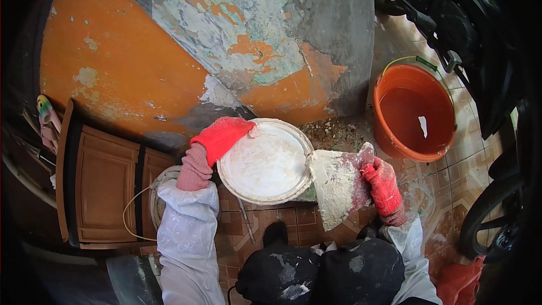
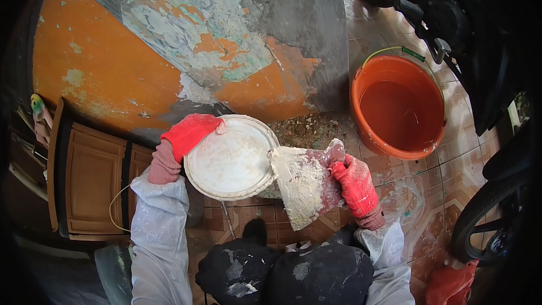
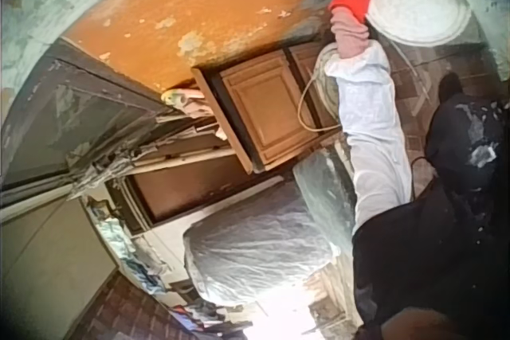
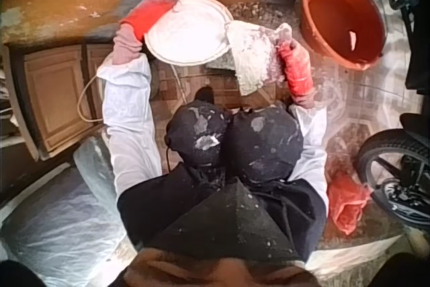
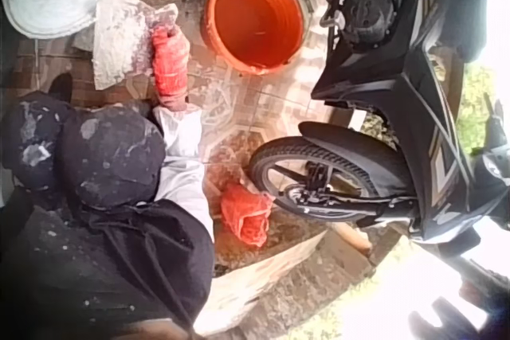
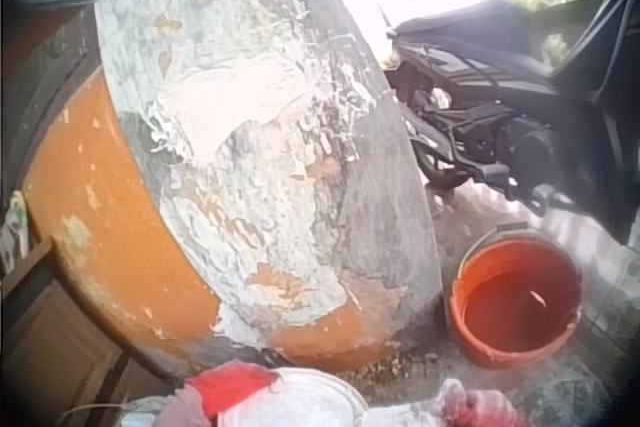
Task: The person scoops plaster from a lid onto a putty knife and spreads it onto the wall surface.
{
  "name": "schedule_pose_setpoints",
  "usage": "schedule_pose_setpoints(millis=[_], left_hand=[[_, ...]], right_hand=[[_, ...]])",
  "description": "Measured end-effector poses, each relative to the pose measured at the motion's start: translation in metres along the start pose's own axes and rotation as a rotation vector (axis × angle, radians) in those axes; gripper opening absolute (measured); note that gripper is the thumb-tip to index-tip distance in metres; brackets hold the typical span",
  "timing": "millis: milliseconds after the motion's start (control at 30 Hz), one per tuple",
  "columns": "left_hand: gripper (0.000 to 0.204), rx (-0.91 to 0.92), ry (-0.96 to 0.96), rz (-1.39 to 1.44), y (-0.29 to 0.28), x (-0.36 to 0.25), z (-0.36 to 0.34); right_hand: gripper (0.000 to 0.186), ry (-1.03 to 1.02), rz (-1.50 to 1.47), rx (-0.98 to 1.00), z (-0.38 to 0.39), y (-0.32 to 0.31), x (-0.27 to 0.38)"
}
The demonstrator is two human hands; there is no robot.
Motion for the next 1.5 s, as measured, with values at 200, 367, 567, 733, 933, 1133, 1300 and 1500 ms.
schedule_pose_setpoints(millis=[200, 367, 567, 733, 933, 1133, 1300, 1500], left_hand=[[0.042, -0.05, -0.198, 0.049, 0.009, -0.005, -0.021], [0.041, -0.175, -0.253, 0.133, 0.015, -0.012, -0.017], [0.034, -0.475, -0.146, 0.156, 0.015, 0.002, 0.003], [0.029, -0.805, -0.092, 0.121, 0.031, 0.001, 0.027], [0.031, -1.068, -0.172, 0.412, 0.052, -0.012, 0.041], [0.033, -1.076, -0.182, 0.482, 0.068, -0.028, 0.051], [0.031, -1.028, -0.223, 0.469, 0.068, -0.045, 0.053], [0.038, -0.872, -0.054, 0.254, 0.06, -0.059, 0.06]], right_hand=[[0.042, -0.067, 0.005, 0.207, 0.009, 0.025, 0.011], [0.031, 0.096, -0.482, 0.031, 0.011, 0.017, -0.01], [0.024, 0.204, -0.591, -0.111, 0.014, 0.01, -0.015], [0.025, 0.169, -0.497, -0.022, 0.013, 0.014, -0.009], [0.025, 0.192, -0.435, 0.068, 0.014, 0.018, -0.012], [0.027, 0.134, -0.322, -0.004, 0.013, 0.017, -0.009], [0.031, 0.094, -0.015, -0.056, 0.009, 0.011, -0.018], [0.039, -0.014, 0.336, -0.079, 0.01, 0.014, -0.003]])
Point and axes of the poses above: each hand's wrist, its own z-axis away from the middle knuckle, its own y-axis out of the palm, x = y × z, the point moved 3 cm from there along -z, towards the middle knuckle, and after that the axes turned 14 degrees about z, right-handed, at the moved point
